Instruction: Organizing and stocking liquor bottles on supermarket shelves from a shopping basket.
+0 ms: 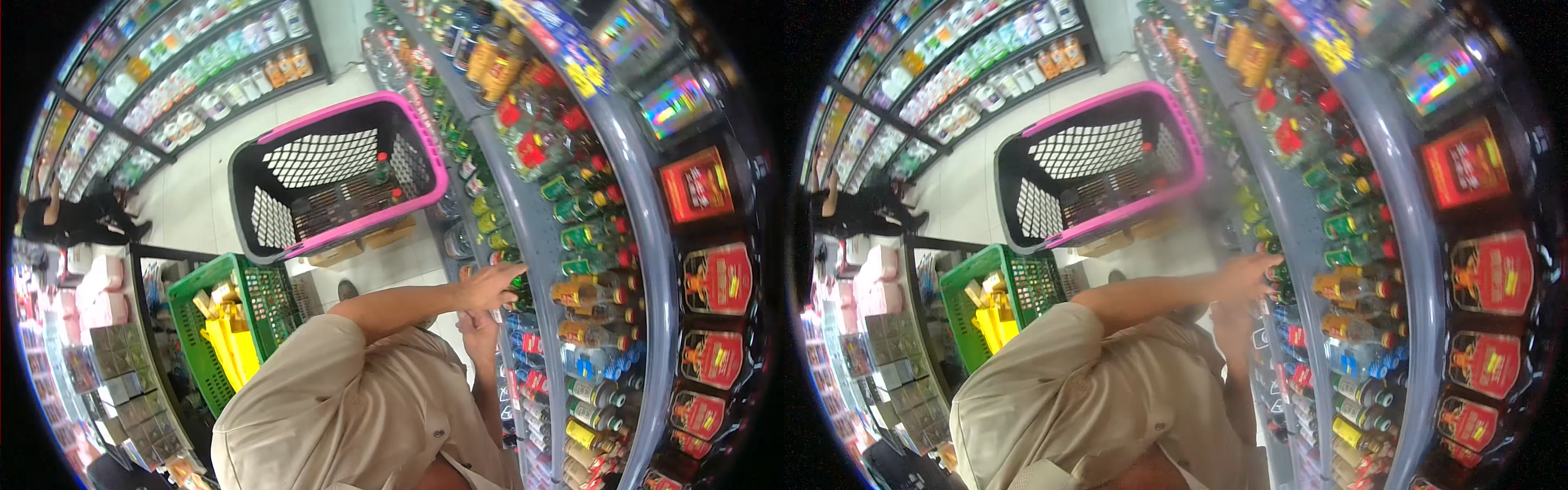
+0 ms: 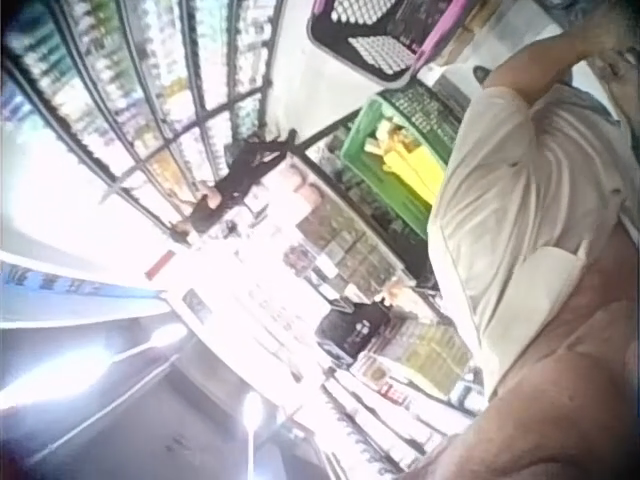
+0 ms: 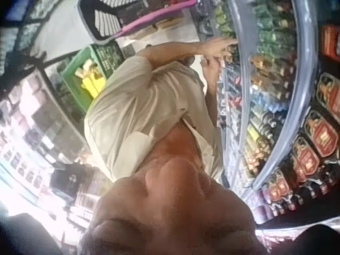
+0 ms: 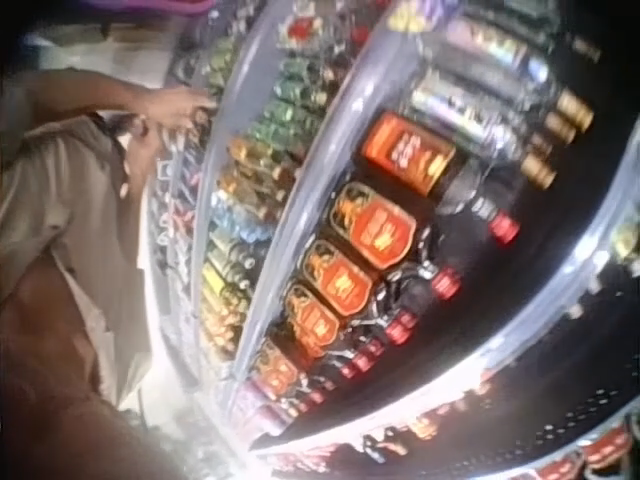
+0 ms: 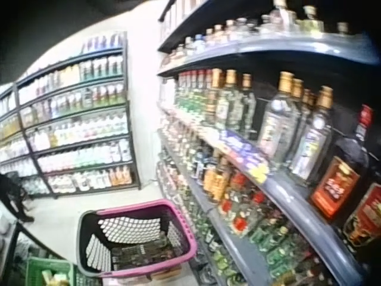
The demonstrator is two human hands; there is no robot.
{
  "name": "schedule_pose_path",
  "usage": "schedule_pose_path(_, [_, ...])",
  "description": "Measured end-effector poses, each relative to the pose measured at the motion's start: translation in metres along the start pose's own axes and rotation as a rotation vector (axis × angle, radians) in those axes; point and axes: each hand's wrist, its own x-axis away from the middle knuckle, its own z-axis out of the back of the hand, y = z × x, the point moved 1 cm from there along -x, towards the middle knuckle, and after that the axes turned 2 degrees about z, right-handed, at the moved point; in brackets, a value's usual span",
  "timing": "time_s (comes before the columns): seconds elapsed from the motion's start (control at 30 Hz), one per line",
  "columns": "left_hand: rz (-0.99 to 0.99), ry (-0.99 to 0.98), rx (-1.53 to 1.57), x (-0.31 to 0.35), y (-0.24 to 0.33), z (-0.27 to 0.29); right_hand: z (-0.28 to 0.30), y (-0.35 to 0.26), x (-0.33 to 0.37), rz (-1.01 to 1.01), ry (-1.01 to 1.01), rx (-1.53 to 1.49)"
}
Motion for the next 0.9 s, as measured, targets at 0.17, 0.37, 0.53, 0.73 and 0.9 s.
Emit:
schedule_pose_path(0.17, [0.18, 0.204, -0.006, 0.094, -0.048, 0.098, -0.07, -0.039, -0.038, -0.044, -0.236, 0.101])
schedule_pose_path(0.37, [0.418, 0.651, 0.047, 0.177, -0.058, 0.206, -0.125, -0.071, -0.114, -0.008, -0.325, 0.164])
schedule_pose_path(0.53, [0.431, 0.871, 0.315, 0.217, -0.078, 0.277, -0.154, -0.092, -0.196, -0.139, -0.286, -0.233])
schedule_pose_path(0.73, [0.576, 0.834, 0.189, 0.227, -0.117, 0.324, -0.206, -0.064, -0.293, -0.061, -0.318, 0.171])
schedule_pose_path(0.9, [0.75, 0.75, 0.113, 0.214, -0.154, 0.333, -0.255, -0.029, -0.343, 0.014, -0.607, 0.848])
